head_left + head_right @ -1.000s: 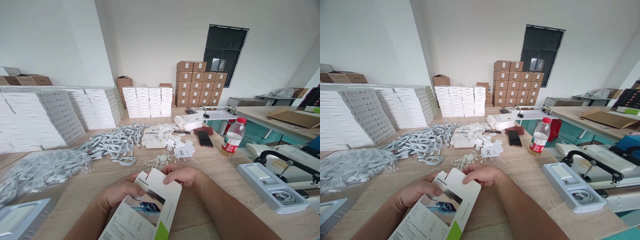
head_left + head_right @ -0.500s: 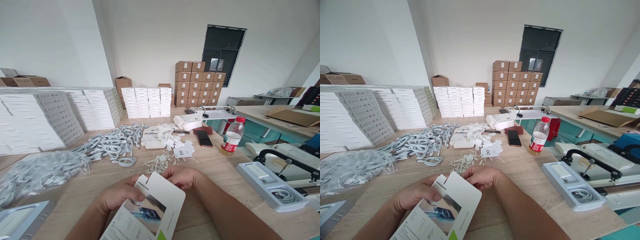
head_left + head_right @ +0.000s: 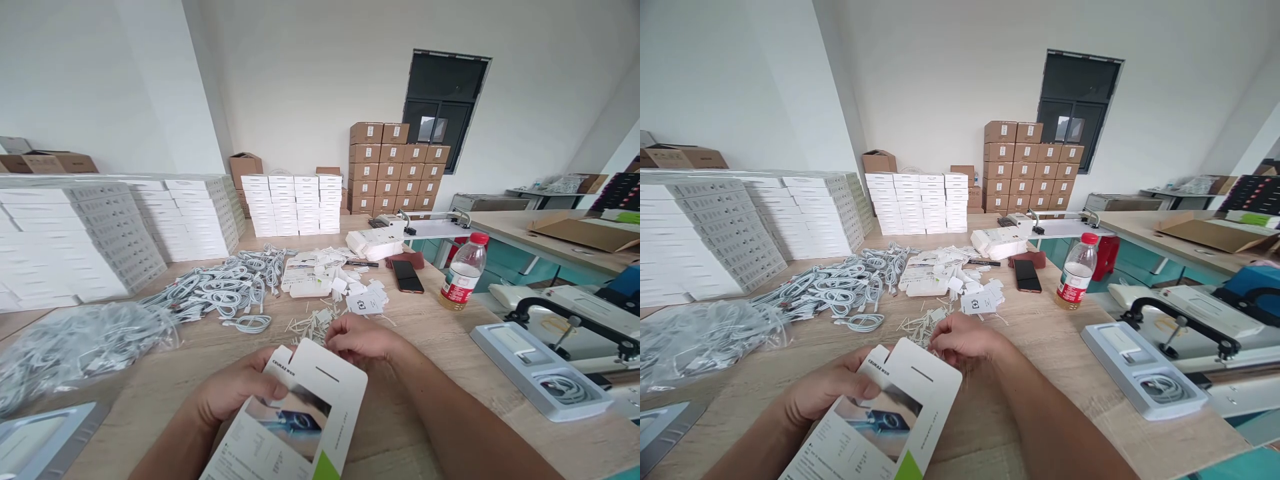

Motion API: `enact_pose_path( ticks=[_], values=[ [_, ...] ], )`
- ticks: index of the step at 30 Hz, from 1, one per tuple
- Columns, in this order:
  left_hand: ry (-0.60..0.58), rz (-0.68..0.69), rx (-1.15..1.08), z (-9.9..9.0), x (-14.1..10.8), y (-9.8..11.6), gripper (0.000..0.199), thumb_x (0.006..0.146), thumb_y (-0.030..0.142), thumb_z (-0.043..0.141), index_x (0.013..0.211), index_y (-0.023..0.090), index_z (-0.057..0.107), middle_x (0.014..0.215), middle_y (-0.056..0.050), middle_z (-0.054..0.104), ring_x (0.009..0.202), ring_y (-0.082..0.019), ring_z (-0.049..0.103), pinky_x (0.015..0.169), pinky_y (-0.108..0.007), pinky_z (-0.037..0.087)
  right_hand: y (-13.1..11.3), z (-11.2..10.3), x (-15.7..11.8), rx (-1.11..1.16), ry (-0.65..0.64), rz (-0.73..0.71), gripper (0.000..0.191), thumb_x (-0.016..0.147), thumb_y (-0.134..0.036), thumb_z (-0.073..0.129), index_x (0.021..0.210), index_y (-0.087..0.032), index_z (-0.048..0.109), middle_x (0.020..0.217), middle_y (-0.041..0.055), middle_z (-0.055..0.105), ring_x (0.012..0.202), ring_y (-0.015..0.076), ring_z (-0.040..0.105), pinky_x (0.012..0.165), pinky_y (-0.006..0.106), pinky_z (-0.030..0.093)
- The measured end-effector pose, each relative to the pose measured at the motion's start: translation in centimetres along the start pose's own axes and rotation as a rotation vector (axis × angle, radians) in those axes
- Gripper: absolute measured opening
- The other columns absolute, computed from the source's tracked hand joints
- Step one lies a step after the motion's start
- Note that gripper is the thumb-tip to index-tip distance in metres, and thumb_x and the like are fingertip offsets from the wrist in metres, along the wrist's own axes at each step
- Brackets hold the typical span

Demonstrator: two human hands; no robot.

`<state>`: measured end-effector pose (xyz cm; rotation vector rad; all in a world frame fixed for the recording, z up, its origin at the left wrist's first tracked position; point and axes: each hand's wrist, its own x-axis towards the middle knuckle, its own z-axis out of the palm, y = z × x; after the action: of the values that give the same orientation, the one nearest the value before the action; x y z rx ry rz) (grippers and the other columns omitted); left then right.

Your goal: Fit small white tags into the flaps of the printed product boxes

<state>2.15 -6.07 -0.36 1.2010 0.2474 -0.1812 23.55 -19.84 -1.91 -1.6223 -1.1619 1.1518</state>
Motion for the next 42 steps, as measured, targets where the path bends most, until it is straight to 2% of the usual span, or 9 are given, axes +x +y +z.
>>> enact_pose_path(
  ticks=[5,9,12,17,22,26,31,37,42],
  values=[
    [-0.014,0.011,0.107,0.7,0.9,0.0,0.038,0.069,0.021,0.076,0.106,0.015,0.074,0.098,-0.011,0.076,0.087,-0.028,0.07,0.078,-0.035,0.052,0.9,-0.7,0.5,-0.497,0.356,-0.042,0.026,0.081,-0.037,0.063,0.063,-0.019,0.062,0.061,0.0011,0.064,0.056,0.0136,0.055,0.054,0.026,0.039],
    [-0.012,0.034,0.221,1.2,1.5,-0.4,0.069,0.069,0.019,0.076,0.134,0.026,0.057,0.111,-0.006,0.073,0.104,-0.028,0.066,0.09,-0.038,0.049,1.0,-0.3,1.1,-0.696,0.556,-0.128,0.013,0.087,-0.024,0.057,0.087,-0.021,0.069,0.09,0.0064,0.07,0.086,0.0211,0.06,0.075,0.032,0.04],
    [-0.047,0.022,0.318,1.2,2.0,-1.1,0.086,0.069,0.017,0.076,0.146,0.033,0.041,0.114,-0.003,0.071,0.111,-0.029,0.063,0.094,-0.041,0.047,0.9,0.3,2.3,-0.812,0.571,-0.219,0.026,0.091,-0.018,0.048,0.11,-0.021,0.065,0.117,0.0095,0.067,0.113,0.0248,0.052,0.092,0.036,0.036],
    [-0.041,-0.043,0.467,1.0,2.6,-1.8,0.047,0.071,0.028,0.075,0.118,0.025,0.069,0.106,-0.006,0.072,0.096,-0.026,0.066,0.079,-0.032,0.051,1.5,0.9,4.5,-0.863,0.532,-0.265,0.029,0.09,-0.015,0.049,0.115,-0.019,0.064,0.119,0.0117,0.066,0.118,0.0279,0.045,0.101,0.045,0.026],
    [-0.004,-0.053,0.595,1.3,2.4,-1.3,0.033,0.076,0.039,0.072,0.104,0.023,0.074,0.072,0.002,0.058,0.06,-0.012,0.047,0.055,-0.021,0.036,1.9,1.0,4.7,-0.723,0.597,-0.27,0.031,0.081,-0.012,0.057,0.108,-0.021,0.069,0.11,0.0099,0.07,0.113,0.0277,0.051,0.102,0.047,0.024],
    [-0.024,0.009,0.605,1.3,2.3,-0.8,0.031,0.077,0.043,0.071,0.099,0.021,0.076,0.069,0.003,0.053,0.062,-0.011,0.04,0.057,-0.021,0.03,1.9,0.7,4.3,-0.449,0.713,-0.265,0.028,0.079,-0.016,0.058,0.101,-0.024,0.073,0.095,0.0048,0.073,0.099,0.024,0.06,0.101,0.046,0.032],
    [0.042,0.06,0.616,0.9,2.1,-0.3,0.033,0.081,0.049,0.067,0.094,0.02,0.076,0.079,0.0,0.06,0.073,-0.013,0.045,0.066,-0.023,0.033,2.1,-0.1,3.2,-0.047,0.766,-0.342,0.027,0.075,-0.028,0.06,0.097,-0.02,0.073,0.093,0.005,0.072,0.086,0.0196,0.064,0.081,0.034,0.049],
    [0.153,0.016,0.551,1.1,2.0,-0.4,0.042,0.082,0.058,0.063,0.091,0.019,0.075,0.079,0.0,0.059,0.07,-0.013,0.048,0.064,-0.023,0.035,1.7,-0.4,2.6,0.295,0.739,-0.381,0.032,0.064,-0.033,0.073,0.092,-0.019,0.07,0.087,0.0032,0.069,0.077,0.0155,0.061,0.07,0.029,0.049],
    [0.343,-0.015,0.591,1.3,1.9,-0.3,0.057,0.08,0.071,0.054,0.092,0.019,0.075,0.083,-0.002,0.057,0.073,-0.017,0.054,0.063,-0.025,0.04,0.7,0.6,1.9,0.45,0.577,-0.305,0.036,0.059,-0.033,0.079,0.09,-0.018,0.071,0.079,0.0015,0.067,0.066,0.0137,0.061,0.054,0.024,0.042]
  ],
)
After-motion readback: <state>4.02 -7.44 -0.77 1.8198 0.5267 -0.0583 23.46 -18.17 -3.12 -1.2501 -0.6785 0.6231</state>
